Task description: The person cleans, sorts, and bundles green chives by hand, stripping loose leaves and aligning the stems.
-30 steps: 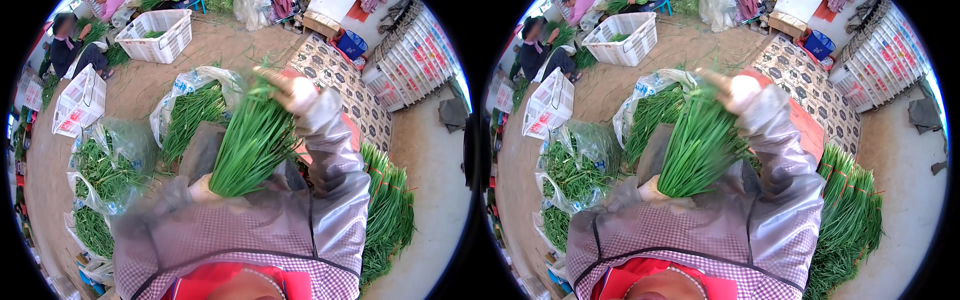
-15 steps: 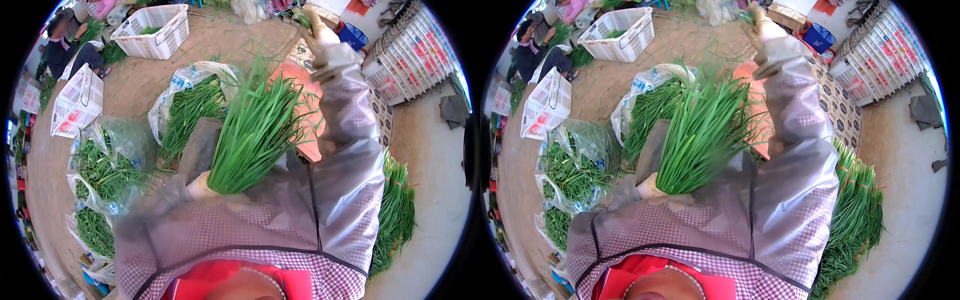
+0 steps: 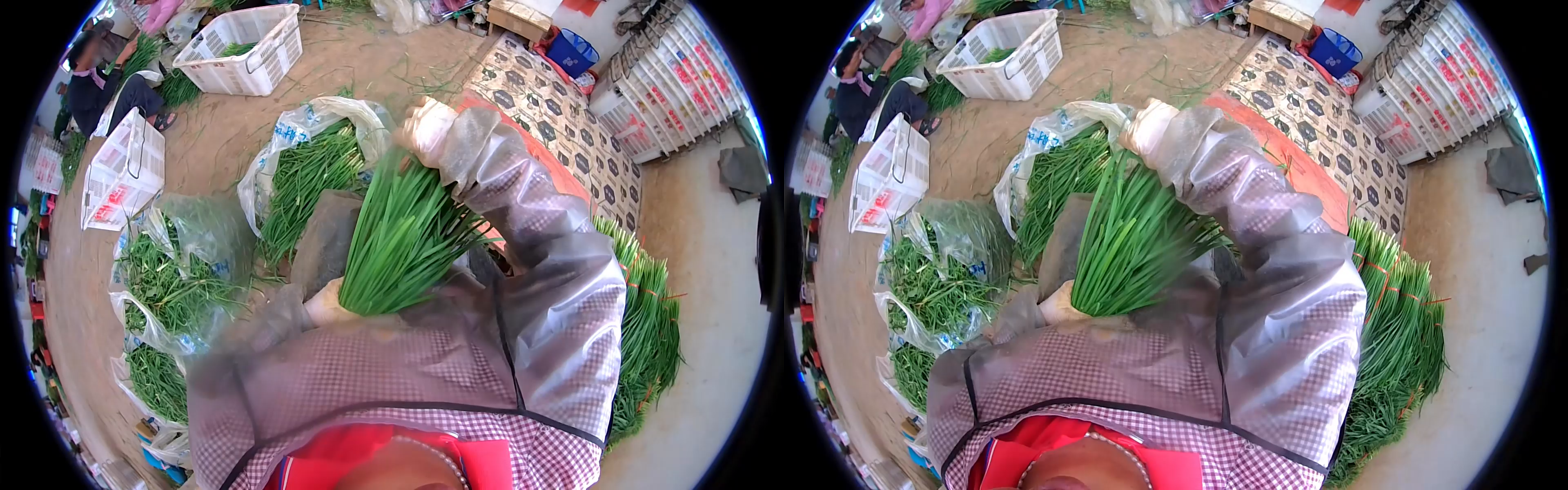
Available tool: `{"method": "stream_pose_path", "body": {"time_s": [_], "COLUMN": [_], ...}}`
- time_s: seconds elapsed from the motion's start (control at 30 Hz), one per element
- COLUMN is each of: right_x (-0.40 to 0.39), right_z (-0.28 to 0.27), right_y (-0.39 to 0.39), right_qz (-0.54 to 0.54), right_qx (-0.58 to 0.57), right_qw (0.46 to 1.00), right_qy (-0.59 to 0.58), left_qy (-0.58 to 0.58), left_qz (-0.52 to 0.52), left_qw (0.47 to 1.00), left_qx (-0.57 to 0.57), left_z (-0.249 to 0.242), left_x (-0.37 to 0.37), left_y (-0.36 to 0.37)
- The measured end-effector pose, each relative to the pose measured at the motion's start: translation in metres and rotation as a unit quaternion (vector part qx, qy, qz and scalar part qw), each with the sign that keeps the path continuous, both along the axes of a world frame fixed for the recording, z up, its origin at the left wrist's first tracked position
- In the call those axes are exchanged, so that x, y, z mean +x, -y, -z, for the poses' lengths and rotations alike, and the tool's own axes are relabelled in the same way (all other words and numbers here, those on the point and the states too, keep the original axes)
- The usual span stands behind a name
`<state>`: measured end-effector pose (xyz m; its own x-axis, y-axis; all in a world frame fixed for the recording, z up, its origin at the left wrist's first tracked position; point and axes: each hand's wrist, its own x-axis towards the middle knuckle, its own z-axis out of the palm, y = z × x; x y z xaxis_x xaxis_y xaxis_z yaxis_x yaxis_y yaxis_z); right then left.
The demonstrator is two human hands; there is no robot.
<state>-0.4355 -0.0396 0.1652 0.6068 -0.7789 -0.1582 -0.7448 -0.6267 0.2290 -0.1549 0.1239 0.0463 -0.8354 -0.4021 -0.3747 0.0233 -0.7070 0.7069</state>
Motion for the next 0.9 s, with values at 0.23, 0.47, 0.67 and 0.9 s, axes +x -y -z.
{"method": "stream_pose_path", "body": {"time_s": [0.23, 0.47, 0.67, 0.9], "right_x": [-0.089, -0.166, -0.242, -0.161], "right_z": [-0.024, -0.067, 0.046, 0.129], "right_y": [0.034, -0.054, -0.134, -0.181], "right_qz": [0.219, 0.255, 0.421, 0.430], "right_qx": [-0.129, -0.191, -0.007, 0.229], "right_qw": [0.915, 0.825, 0.722, 0.643], "right_qy": [0.313, 0.466, 0.548, 0.591], "left_qy": [-0.028, 0.003, 0.023, 0.046], "left_qz": [-0.021, -0.032, -0.004, -0.046], "left_qw": [0.999, 0.996, 0.996, 0.995], "left_qx": [-0.008, -0.089, -0.090, -0.074], "left_z": [0.020, 0.001, 0.009, 0.001], "left_x": [0.006, 0.018, 0.025, 0.021], "left_y": [0.000, 0.003, 0.009, 0.003]}}
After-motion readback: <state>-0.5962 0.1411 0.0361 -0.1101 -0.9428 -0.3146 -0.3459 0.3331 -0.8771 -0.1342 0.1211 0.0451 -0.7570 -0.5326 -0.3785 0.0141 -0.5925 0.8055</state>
